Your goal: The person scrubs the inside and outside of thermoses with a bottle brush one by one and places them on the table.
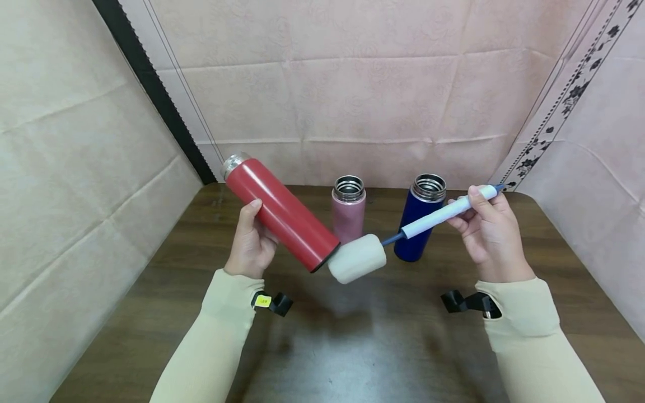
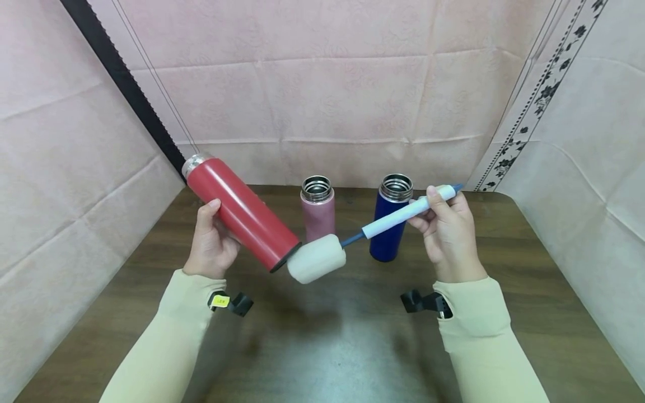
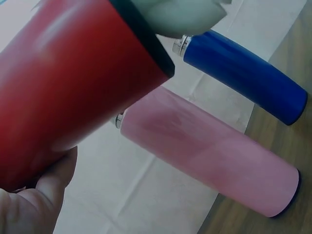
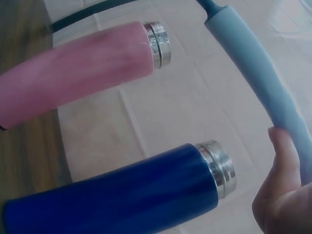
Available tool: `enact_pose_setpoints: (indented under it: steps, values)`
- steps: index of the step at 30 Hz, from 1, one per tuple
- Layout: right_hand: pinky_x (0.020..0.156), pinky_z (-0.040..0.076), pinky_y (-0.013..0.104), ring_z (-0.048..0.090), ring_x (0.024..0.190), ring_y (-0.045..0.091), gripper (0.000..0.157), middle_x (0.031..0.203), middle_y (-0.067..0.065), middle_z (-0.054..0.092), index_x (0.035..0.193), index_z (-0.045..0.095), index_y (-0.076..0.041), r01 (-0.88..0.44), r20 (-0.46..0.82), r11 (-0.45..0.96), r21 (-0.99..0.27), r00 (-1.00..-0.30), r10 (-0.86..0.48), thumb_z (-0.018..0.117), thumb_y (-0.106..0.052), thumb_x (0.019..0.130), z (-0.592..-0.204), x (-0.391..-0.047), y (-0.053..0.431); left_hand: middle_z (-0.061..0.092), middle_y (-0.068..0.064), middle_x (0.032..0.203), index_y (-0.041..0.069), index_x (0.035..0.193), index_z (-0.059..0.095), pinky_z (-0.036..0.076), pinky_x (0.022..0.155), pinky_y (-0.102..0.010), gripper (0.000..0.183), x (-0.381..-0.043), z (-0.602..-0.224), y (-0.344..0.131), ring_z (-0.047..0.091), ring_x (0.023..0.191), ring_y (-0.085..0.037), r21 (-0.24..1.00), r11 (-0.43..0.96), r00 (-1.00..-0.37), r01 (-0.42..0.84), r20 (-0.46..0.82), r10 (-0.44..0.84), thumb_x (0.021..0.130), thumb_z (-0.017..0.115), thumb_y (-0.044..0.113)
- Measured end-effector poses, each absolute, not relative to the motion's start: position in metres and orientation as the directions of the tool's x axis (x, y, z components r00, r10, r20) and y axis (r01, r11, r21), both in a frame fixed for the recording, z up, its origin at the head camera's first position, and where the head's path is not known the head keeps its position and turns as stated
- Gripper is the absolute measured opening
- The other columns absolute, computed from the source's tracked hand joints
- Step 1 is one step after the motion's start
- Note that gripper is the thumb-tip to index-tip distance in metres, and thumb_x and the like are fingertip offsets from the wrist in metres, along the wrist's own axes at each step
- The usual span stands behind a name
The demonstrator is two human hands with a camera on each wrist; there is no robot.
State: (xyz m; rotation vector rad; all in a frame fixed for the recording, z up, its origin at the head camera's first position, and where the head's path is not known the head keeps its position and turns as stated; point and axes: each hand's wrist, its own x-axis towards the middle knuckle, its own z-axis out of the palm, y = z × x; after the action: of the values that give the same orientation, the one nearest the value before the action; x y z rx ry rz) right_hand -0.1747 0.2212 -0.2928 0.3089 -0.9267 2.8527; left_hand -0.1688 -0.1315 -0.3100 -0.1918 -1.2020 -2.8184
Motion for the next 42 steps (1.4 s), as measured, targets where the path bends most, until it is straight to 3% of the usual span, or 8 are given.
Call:
enact_pose_setpoints:
  steps: [14, 26, 42]
  values:
    - [0.062, 0.058, 0.043, 0.07, 0.08, 0.034, 0.015, 0.082, 0.021, 0.062, 0.108, 0.038, -0.005, -0.173, 0.252, -0.85, -0.497, -0.966, 0.049, 0.049, -0.008, 0.098, -0.292, -0.169, 0.218, 0.046, -0.004, 0.127, 0.02, 0.136, 0.034, 0.052, 0.091, -0.033, 0.052, -0.172, -0.32, -0.134, 0.049, 0.118, -0.022, 0.761, -0.628, -0.985, 0.161, 0.16, -0.06, 0.09, 0.058, 0.023]
    - [0.063, 0.058, 0.045, 0.07, 0.077, 0.035, 0.008, 0.082, 0.021, 0.06, 0.101, 0.042, -0.004, -0.211, 0.251, -0.875, -0.436, -0.962, 0.107, 0.047, -0.009, 0.098, -0.298, -0.163, 0.218, 0.045, -0.005, 0.13, 0.02, 0.139, 0.031, 0.051, 0.093, -0.035, 0.055, -0.172, -0.32, -0.137, 0.048, 0.122, -0.023, 0.768, -0.624, -0.989, 0.147, 0.109, -0.098, 0.091, 0.059, 0.026]
    - [0.067, 0.058, 0.047, 0.069, 0.081, 0.034, 0.006, 0.085, 0.021, 0.061, 0.101, 0.044, -0.005, -0.194, 0.257, -0.874, -0.446, -0.963, 0.083, 0.047, -0.009, 0.098, -0.3, -0.154, 0.228, 0.042, -0.004, 0.134, 0.021, 0.138, 0.028, 0.049, 0.096, -0.035, 0.055, -0.179, -0.328, -0.144, 0.045, 0.126, -0.024, 0.83, -0.513, -0.97, 0.22, 0.13, -0.206, 0.093, 0.057, 0.01]
